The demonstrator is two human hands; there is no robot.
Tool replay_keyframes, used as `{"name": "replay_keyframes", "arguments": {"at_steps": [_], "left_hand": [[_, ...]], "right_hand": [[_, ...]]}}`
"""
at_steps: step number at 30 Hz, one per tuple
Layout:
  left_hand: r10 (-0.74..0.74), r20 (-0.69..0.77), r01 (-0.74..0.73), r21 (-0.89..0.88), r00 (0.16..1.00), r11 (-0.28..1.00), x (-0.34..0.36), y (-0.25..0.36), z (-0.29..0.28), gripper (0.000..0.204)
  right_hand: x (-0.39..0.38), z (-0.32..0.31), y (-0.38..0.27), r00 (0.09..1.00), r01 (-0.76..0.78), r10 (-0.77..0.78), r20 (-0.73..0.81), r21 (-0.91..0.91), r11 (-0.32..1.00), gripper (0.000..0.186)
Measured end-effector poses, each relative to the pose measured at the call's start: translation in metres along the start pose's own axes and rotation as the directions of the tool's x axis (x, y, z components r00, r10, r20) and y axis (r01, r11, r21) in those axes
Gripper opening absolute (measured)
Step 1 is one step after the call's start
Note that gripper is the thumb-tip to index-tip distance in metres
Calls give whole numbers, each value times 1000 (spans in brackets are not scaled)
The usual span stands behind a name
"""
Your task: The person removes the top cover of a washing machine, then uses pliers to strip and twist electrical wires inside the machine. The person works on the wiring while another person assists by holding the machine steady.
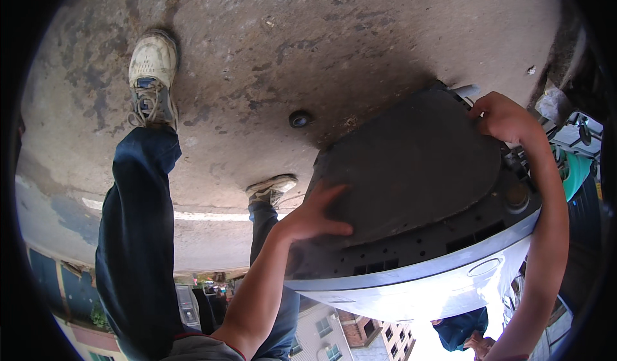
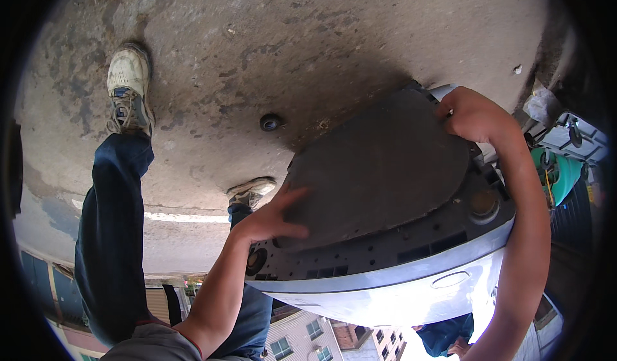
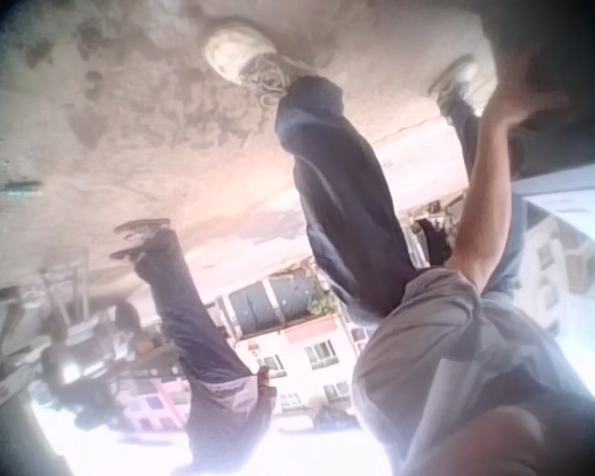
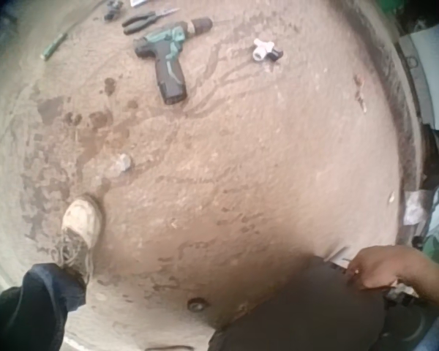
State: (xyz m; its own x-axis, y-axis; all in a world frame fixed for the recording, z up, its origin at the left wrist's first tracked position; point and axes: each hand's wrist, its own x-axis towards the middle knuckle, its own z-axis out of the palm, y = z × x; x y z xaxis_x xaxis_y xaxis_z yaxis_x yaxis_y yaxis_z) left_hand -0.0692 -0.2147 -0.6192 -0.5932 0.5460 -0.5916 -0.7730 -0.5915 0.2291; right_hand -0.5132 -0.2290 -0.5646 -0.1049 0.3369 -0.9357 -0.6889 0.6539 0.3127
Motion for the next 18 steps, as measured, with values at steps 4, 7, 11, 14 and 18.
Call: {"name": "replay_keyframes", "arguments": {"at_steps": [4, 7, 11, 14, 18], "left_hand": [[-174, -95, 162, -126, 980, 979, -12, 22, 5, 96], [-187, -81, 168, -201, 979, 965, -9, 25, 7, 95], [-109, -84, 95, -155, 990, 983, 6, 24, 9, 100], [23, -186, -40, -85, 982, 996, 24, 31, 29, 92], [57, -288, -45, 49, 956, 998, 39, 49, 38, 91]], "right_hand": [[-2, -3, 9, 998, 0, -1, -62, -12, 1000, 42], [3, -7, 15, 991, 6, -6, -135, -1, 1000, 43], [-7, -17, 18, 971, -19, 16, -240, -12, 1000, 43], [-15, -21, 32, 925, -15, 10, -380, -13, 1000, 44], [-19, -28, 37, 893, -1, 28, -450, 61, 998, 48]]}}
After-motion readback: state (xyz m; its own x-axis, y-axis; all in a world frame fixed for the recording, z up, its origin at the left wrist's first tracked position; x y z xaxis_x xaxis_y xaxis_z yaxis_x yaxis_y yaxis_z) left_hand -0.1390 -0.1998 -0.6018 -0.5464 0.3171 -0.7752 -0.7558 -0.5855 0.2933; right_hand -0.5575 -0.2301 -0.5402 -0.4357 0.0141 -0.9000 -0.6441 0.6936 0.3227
